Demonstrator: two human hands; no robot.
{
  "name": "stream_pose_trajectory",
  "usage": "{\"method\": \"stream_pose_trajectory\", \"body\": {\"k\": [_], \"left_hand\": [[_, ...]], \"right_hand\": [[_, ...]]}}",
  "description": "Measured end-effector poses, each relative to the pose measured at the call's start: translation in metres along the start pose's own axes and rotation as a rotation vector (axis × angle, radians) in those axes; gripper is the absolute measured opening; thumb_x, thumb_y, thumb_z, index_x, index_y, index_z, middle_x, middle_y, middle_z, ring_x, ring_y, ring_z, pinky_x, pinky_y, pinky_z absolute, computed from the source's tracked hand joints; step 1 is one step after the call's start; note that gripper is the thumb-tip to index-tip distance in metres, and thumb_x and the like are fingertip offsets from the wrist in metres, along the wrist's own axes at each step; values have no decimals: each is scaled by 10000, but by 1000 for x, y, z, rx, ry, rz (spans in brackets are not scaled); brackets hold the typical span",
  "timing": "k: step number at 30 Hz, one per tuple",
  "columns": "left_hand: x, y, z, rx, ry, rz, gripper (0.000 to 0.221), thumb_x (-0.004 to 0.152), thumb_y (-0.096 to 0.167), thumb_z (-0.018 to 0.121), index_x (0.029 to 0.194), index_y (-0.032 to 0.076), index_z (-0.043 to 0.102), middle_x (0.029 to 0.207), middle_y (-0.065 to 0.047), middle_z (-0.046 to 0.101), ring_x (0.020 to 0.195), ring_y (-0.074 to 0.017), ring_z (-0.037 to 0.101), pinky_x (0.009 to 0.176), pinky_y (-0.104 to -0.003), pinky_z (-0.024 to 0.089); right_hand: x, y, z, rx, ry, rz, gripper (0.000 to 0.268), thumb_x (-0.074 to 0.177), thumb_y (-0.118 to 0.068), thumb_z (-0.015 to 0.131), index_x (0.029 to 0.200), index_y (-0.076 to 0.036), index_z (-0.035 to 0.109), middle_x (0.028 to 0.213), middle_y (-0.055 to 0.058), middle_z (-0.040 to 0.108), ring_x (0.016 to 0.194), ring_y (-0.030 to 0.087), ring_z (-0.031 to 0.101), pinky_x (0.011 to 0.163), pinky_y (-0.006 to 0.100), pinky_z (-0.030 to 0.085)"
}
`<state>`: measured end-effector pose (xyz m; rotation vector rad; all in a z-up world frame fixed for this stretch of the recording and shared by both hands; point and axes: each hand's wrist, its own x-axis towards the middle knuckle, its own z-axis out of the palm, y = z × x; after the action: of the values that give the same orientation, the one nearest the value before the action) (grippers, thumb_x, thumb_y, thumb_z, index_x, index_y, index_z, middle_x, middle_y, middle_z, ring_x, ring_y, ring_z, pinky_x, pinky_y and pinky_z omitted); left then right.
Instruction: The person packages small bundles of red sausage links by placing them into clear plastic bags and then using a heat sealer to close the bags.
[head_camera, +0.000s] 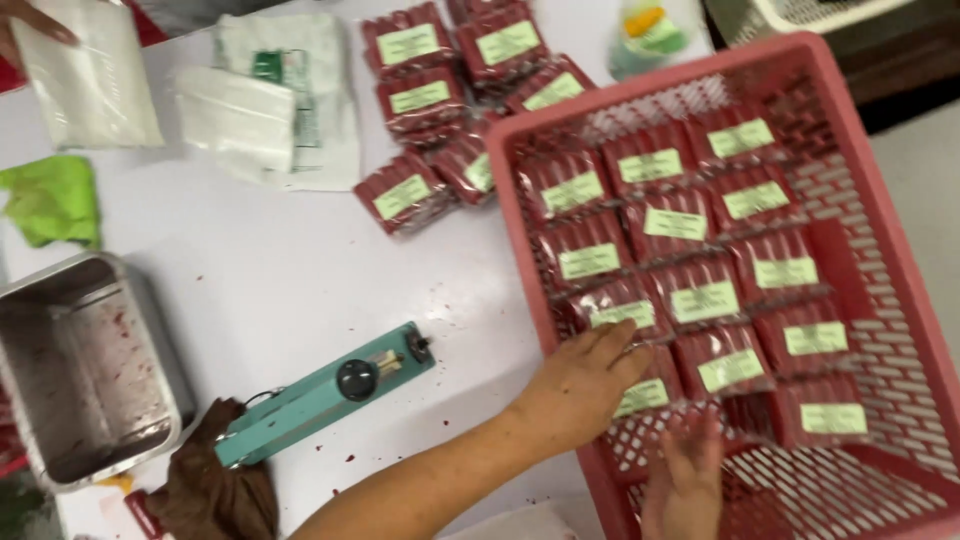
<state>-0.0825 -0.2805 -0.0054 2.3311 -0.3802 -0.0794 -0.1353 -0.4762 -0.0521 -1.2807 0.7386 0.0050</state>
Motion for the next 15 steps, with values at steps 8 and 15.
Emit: {"method": "stream_pose_trajectory", "body": {"k": [8, 15], "left_hand": [[-21, -222, -177, 117, 481, -404, 469, 866, 176, 684, 1300, 22, 588, 1277, -208, 599, 1181, -388, 535, 1037, -484, 429], [-2, -381, -193, -151, 99, -898, 900, 688, 585, 842, 1422, 128, 593, 1446, -142, 551, 1339, -351, 525, 1115, -458, 428]], "right_hand": [[-75, -5, 208, -297, -584, 192, 710, 817, 17, 618, 1499, -118, 472, 1370, 106, 602, 1148, 232, 621, 992, 369, 501], [-20, 101, 344, -313, -519, 448, 1101, 863, -416, 796, 1625, -94, 69, 1646, 182, 138, 1508, 329, 243, 1217, 456, 248]]}}
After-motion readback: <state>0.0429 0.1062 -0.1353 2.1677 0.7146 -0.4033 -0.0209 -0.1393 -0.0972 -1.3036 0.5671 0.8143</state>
